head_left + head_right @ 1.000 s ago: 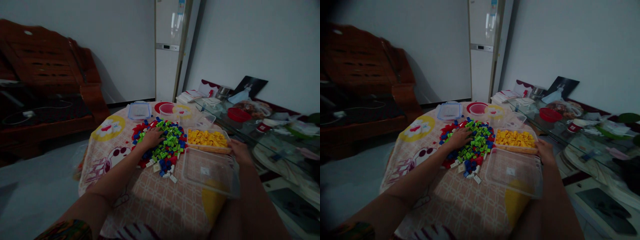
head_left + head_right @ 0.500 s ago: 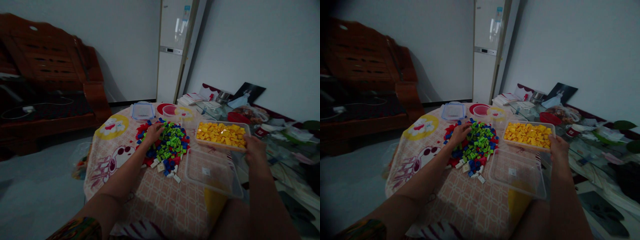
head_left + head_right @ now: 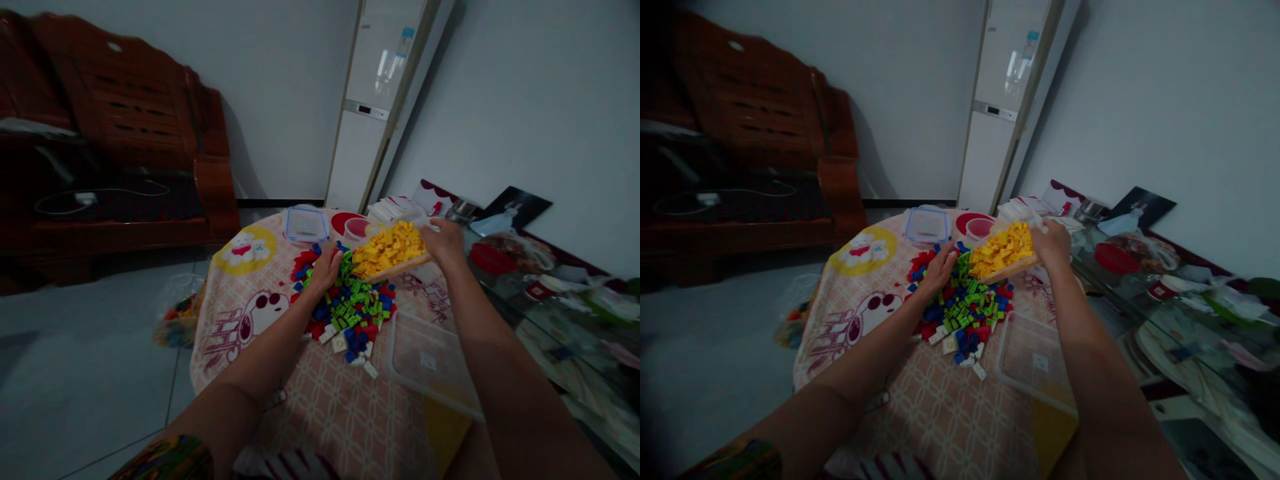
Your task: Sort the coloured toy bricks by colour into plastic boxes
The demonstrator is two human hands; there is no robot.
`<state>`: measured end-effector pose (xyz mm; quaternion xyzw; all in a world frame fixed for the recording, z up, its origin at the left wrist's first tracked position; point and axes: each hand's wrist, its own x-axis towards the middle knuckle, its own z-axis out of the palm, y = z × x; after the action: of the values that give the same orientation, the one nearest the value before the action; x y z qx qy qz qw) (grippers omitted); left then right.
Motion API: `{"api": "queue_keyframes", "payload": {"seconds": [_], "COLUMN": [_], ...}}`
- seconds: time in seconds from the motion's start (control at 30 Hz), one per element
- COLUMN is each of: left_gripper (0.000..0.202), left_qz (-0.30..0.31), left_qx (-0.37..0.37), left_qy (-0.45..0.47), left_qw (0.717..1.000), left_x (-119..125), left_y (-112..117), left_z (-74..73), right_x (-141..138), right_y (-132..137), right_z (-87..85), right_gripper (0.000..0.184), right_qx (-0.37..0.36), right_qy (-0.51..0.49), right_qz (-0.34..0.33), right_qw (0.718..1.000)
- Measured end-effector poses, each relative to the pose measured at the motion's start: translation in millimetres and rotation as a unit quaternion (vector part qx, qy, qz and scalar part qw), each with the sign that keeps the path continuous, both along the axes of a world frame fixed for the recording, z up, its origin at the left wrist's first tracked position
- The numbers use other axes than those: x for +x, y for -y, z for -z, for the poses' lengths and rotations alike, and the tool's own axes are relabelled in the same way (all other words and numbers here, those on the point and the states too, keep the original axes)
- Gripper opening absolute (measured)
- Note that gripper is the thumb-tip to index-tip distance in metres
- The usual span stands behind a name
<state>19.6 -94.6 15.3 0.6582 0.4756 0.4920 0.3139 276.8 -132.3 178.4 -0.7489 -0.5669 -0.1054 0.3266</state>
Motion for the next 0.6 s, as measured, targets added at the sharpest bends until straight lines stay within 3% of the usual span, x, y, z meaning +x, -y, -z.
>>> {"api": "queue_keyframes", "payload": {"seconds": [0.1, 0.4, 0.6], "left_gripper": [0.059, 0.056, 0.057], "left_qz": [0.005, 0.001, -0.004], "left_qx": [-0.014, -0.046, -0.041], "left_qy": [0.005, 0.006, 0.017], "left_qw": [1.000, 0.999, 0.999], "left_x": [1, 3, 4], "left_y": [-4, -3, -4], "left_z": [0.2, -5.7, -3.0], "right_x": [-18, -48, -61], "right_y": [-10, -23, -18], "right_z": [-9.4, -22.5, -26.8], "right_gripper": [0.045, 0.045, 0.043], "right_qx": [0.003, -0.006, 0.005], "right_qy": [0.016, 0.077, 0.126], "right_qz": [0.023, -0.031, -0.060], "right_qw": [1.000, 0.997, 0.990]}}
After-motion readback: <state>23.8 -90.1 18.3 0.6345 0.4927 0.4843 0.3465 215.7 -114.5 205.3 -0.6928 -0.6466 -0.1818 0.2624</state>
